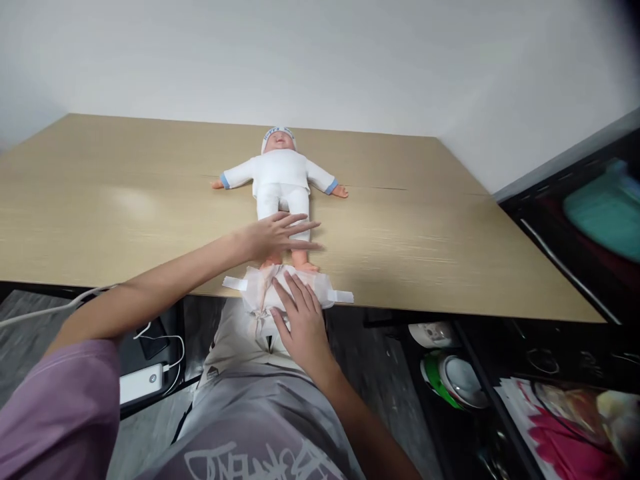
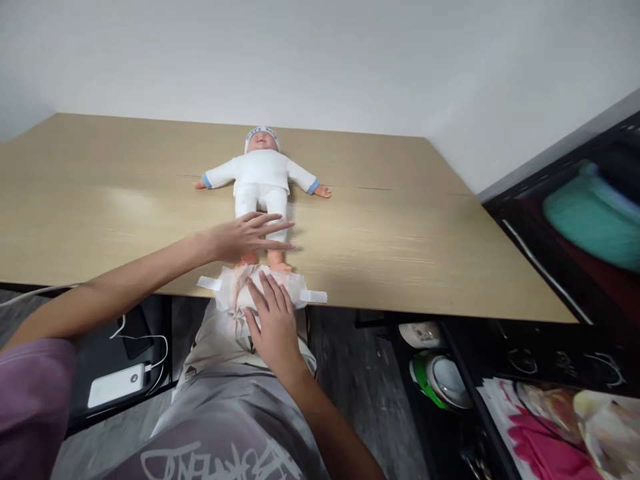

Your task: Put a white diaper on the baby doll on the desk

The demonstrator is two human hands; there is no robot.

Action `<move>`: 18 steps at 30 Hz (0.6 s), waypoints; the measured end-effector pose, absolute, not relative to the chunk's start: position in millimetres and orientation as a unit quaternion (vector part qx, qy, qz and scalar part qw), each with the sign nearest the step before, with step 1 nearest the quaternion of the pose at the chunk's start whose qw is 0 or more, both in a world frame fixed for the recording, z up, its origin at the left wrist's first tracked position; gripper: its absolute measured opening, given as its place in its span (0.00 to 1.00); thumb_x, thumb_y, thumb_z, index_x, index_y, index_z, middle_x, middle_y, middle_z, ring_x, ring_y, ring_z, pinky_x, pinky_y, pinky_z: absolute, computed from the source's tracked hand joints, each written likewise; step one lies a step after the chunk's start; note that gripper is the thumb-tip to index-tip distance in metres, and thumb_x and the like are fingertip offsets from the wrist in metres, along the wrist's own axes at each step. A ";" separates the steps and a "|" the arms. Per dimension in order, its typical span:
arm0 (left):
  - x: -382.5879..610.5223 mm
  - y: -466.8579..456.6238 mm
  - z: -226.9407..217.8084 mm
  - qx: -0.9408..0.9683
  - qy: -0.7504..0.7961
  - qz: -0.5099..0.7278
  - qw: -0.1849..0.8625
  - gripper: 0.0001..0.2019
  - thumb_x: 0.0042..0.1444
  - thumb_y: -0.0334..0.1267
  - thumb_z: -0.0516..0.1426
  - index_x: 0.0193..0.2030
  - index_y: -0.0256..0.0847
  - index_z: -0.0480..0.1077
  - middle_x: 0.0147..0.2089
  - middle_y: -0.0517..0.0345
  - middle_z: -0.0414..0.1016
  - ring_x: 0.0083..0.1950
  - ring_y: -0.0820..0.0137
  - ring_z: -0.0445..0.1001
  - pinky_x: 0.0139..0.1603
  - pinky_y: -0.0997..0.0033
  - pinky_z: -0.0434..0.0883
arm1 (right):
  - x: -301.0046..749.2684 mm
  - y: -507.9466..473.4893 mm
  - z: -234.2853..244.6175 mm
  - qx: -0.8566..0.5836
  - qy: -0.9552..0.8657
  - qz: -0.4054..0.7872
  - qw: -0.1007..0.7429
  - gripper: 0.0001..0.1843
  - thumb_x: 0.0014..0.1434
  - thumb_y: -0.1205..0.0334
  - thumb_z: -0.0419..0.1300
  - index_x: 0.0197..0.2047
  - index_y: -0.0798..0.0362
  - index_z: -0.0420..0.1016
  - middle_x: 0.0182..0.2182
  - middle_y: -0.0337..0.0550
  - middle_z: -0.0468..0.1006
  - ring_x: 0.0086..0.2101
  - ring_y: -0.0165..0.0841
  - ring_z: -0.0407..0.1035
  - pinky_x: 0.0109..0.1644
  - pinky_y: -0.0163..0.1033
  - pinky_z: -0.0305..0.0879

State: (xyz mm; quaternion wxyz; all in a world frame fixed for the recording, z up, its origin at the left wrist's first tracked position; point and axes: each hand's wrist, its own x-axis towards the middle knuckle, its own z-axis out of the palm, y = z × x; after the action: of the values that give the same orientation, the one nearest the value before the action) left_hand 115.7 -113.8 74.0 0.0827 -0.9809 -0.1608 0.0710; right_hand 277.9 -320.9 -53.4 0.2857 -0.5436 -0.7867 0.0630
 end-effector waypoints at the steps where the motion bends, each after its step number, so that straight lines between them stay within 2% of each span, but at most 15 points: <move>1: 119.2 -114.3 71.6 -0.980 -0.164 0.080 0.082 0.61 0.55 0.26 0.72 0.91 0.63 0.52 0.96 0.56 0.39 0.94 0.44 0.45 0.88 0.40 0.58 | 277.8 -321.2 -53.5 -0.544 -0.786 0.063 0.287 0.33 0.84 0.56 0.57 0.87 0.44 0.64 0.86 0.49 0.61 0.83 0.49 0.58 0.86 0.66 0.59; 4: 121.6 -112.6 62.0 -0.979 -0.169 0.094 0.069 0.58 0.54 0.27 0.71 0.90 0.60 0.56 0.95 0.53 0.41 0.94 0.43 0.47 0.88 0.37 0.58 | 277.8 -322.3 -52.6 -0.547 -0.785 0.063 0.286 0.33 0.84 0.56 0.58 0.86 0.45 0.64 0.86 0.48 0.61 0.83 0.48 0.57 0.86 0.65 0.59; 9: 116.2 -102.8 52.0 -0.988 -0.141 0.060 0.037 0.57 0.47 0.27 0.72 0.86 0.55 0.64 0.94 0.50 0.49 0.91 0.38 0.52 0.84 0.37 0.65 | 277.7 -324.2 -50.6 -0.548 -0.787 0.062 0.277 0.34 0.83 0.58 0.59 0.87 0.45 0.61 0.87 0.48 0.59 0.83 0.48 0.57 0.85 0.64 0.60; 12: 119.1 -96.0 51.6 -0.993 -0.100 0.031 0.060 0.43 0.54 0.30 0.70 0.78 0.53 0.73 0.88 0.49 0.64 0.85 0.39 0.63 0.82 0.39 0.65 | 277.1 -325.6 -50.6 -0.555 -0.780 0.065 0.281 0.37 0.83 0.58 0.59 0.89 0.42 0.58 0.85 0.47 0.63 0.82 0.49 0.60 0.84 0.65 0.62; 15: 127.9 -88.4 51.9 -0.998 -0.043 0.006 0.055 0.26 0.65 0.31 0.63 0.69 0.52 0.79 0.74 0.49 0.82 0.76 0.45 0.72 0.80 0.43 0.65 | 277.4 -326.0 -49.3 -0.560 -0.777 0.071 0.279 0.39 0.82 0.58 0.59 0.90 0.40 0.55 0.84 0.47 0.65 0.81 0.50 0.62 0.83 0.65 0.64; 18: 137.2 -81.4 58.0 -1.000 -0.016 -0.024 0.013 0.21 0.67 0.29 0.60 0.62 0.50 0.82 0.64 0.48 0.87 0.72 0.47 0.74 0.75 0.46 0.68 | 279.7 -321.3 -43.6 -0.558 -0.785 0.083 0.256 0.38 0.83 0.57 0.59 0.89 0.41 0.57 0.85 0.48 0.62 0.82 0.50 0.60 0.85 0.66 0.61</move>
State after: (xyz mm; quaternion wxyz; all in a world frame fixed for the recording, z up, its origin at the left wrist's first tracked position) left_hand 137.2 -81.4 58.0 0.0127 -0.9995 -0.0160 -0.0237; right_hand 279.7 -321.3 -43.6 0.2565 -0.5577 -0.7851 0.0825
